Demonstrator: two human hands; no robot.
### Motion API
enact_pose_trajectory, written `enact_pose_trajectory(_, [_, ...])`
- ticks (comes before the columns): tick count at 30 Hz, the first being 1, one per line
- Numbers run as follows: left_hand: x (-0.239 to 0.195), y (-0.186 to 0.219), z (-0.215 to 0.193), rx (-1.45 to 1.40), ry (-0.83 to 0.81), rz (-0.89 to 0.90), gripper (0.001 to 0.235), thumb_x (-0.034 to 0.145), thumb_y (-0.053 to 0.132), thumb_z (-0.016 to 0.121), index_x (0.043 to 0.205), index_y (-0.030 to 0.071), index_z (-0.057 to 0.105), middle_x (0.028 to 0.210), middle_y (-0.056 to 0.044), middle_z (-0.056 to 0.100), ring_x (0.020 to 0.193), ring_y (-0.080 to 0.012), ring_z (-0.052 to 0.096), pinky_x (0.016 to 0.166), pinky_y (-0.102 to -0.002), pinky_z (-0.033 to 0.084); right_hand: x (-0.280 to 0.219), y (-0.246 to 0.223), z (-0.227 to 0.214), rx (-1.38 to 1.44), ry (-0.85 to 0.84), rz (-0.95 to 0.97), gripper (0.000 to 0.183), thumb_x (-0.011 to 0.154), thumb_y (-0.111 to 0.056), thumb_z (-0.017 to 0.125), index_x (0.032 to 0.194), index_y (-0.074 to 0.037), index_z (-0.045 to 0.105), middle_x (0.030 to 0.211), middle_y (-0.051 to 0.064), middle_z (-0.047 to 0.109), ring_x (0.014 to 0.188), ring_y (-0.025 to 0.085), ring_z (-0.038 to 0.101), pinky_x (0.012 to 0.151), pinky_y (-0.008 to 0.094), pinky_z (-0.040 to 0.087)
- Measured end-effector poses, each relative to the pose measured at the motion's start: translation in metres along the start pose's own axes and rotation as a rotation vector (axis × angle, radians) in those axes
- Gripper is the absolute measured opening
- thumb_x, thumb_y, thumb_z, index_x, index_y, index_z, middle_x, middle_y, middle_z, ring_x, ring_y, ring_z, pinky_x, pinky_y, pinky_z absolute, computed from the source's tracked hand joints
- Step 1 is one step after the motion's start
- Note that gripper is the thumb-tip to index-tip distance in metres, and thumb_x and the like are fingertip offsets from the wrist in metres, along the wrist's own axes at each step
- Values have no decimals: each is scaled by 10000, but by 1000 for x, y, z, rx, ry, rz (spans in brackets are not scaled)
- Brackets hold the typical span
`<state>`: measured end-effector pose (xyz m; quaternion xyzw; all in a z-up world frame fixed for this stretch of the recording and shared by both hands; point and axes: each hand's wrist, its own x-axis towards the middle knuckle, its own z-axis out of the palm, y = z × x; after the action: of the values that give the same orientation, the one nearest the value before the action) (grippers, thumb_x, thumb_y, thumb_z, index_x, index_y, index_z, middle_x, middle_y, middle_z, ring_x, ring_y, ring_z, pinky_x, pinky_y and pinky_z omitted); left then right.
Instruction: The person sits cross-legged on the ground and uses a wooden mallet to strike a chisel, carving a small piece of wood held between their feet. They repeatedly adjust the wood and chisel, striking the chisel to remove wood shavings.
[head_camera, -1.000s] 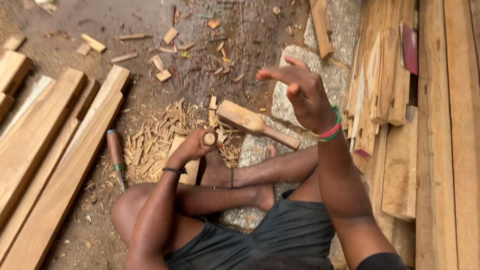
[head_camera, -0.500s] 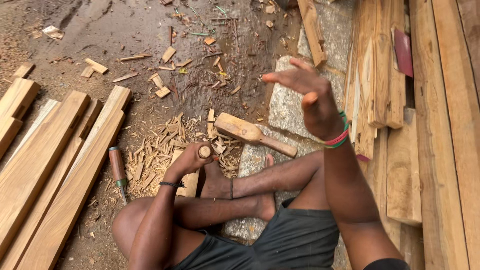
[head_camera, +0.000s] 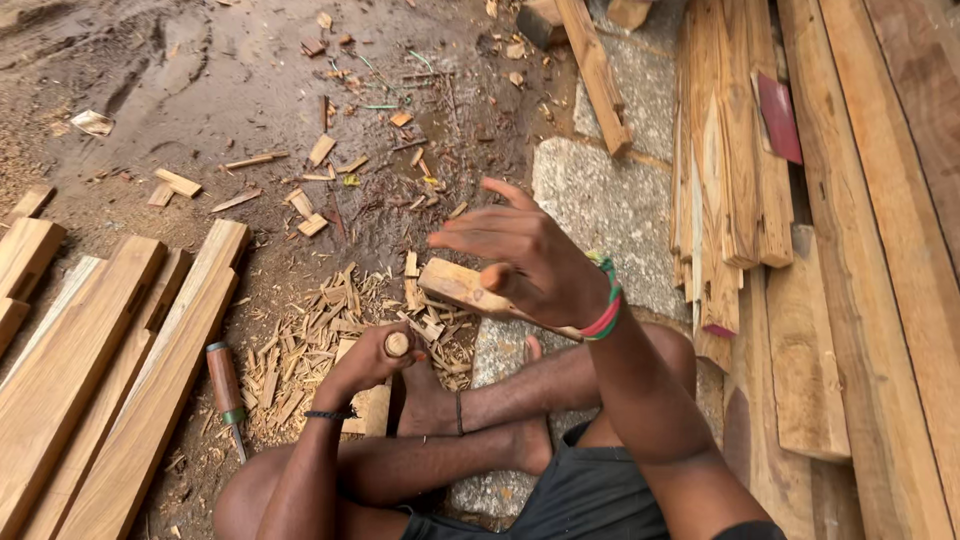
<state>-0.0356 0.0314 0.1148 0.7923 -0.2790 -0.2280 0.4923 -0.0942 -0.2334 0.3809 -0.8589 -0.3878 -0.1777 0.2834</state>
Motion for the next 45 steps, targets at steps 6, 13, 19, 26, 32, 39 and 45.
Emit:
enact_pose_trajectory(6, [0,-3,4,3,52,31,253,817,208,837,847,22,668,814,-88,745,729,-189,672,662,-347,557,28,-19,23,-29,54,-88,860,1050,-720,132,1327,-121,683,1226,94,749,1249,277,697,1298,649,257])
enact_pose_trajectory(13, [10,-26,4,76,167,62,480,826,252,783,1252,76,648,975,-167,718,841,-317,703,768,-435,565,21,1,51,-18,-61,-71,776,1074,-716,280,1210,-101,733,1203,106,773,1172,299,731,1218,642,303])
enact_pose_trajectory(19, [17,-10,9,-33,128,120,506,866,375,818,1235,63,668,1057,-122,773,955,-234,762,906,-388,593,10,22,63,25,-235,69,914,1094,-749,159,1252,-49,725,1258,137,736,1221,310,695,1266,611,314])
enact_pose_trajectory(26, [25,-1,9,-25,68,161,616,830,429,827,1263,25,654,1135,-131,750,1008,-224,747,910,-377,609,35,10,13,-123,-293,10,1001,1074,-732,50,1192,-5,728,1183,198,735,1114,346,722,1253,613,383])
enact_pose_trajectory(32, [27,-16,13,64,100,179,513,854,399,846,1180,32,695,1136,-154,762,1022,-256,732,918,-389,579,6,50,145,-100,-80,188,790,1064,-634,248,1014,-34,760,958,203,715,953,362,713,1238,577,322])
enact_pose_trajectory(39, [33,-76,32,88,-1,-150,373,853,228,812,1122,-8,708,978,-196,768,911,-351,701,839,-439,603,-2,90,265,-208,-381,239,559,1117,-463,430,925,-88,797,748,198,694,811,368,695,1246,542,241])
enact_pose_trajectory(45, [24,-18,-6,-41,137,151,307,858,327,846,875,70,678,877,-46,749,856,-160,718,834,-367,580,-12,93,166,60,-292,452,810,1054,-646,184,1143,-135,806,724,169,689,776,259,729,1252,503,252])
